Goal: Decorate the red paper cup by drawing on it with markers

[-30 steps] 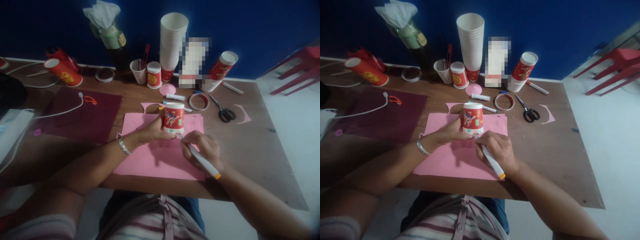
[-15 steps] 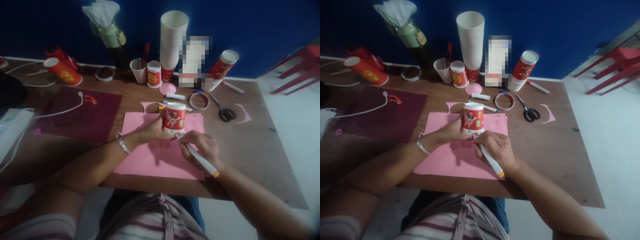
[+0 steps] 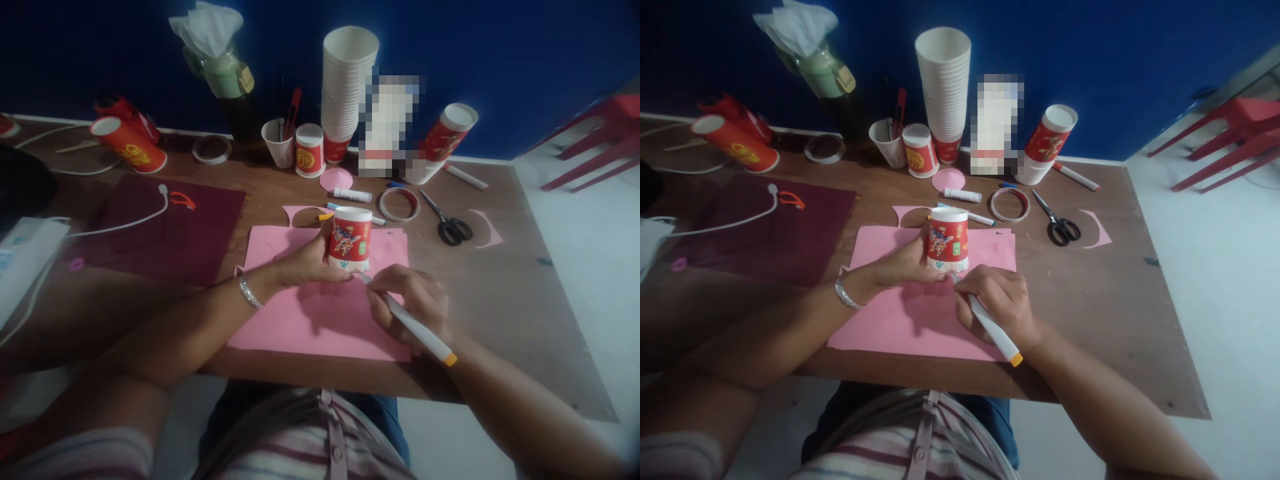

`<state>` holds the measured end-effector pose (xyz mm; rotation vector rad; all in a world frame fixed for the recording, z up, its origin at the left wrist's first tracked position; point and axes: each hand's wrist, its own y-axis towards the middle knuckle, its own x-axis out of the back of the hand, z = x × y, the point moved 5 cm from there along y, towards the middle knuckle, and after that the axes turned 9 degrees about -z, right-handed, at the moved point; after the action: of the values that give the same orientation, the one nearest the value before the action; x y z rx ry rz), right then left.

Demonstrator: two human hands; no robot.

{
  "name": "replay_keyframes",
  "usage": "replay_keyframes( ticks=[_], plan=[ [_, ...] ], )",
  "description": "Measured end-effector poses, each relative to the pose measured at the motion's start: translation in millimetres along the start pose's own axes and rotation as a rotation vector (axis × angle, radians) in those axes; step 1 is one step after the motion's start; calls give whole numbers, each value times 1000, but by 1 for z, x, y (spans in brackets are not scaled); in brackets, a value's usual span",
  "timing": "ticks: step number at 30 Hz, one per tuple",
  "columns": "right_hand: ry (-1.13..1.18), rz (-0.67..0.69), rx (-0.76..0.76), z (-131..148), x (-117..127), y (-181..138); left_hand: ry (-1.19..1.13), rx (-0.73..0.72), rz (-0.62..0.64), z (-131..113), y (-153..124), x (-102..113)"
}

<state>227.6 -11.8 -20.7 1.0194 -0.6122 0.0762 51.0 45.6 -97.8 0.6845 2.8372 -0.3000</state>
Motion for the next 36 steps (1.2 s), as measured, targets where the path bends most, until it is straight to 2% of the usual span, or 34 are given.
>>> replay_keyframes(
  ticks=[8, 36],
  plan=[
    [-31, -17, -30, -3, 1, -1, 23, -6, 6, -5, -1, 1],
    [-42, -35, -13, -3, -4, 0, 104, 7, -23, 2, -2, 4]
  ],
)
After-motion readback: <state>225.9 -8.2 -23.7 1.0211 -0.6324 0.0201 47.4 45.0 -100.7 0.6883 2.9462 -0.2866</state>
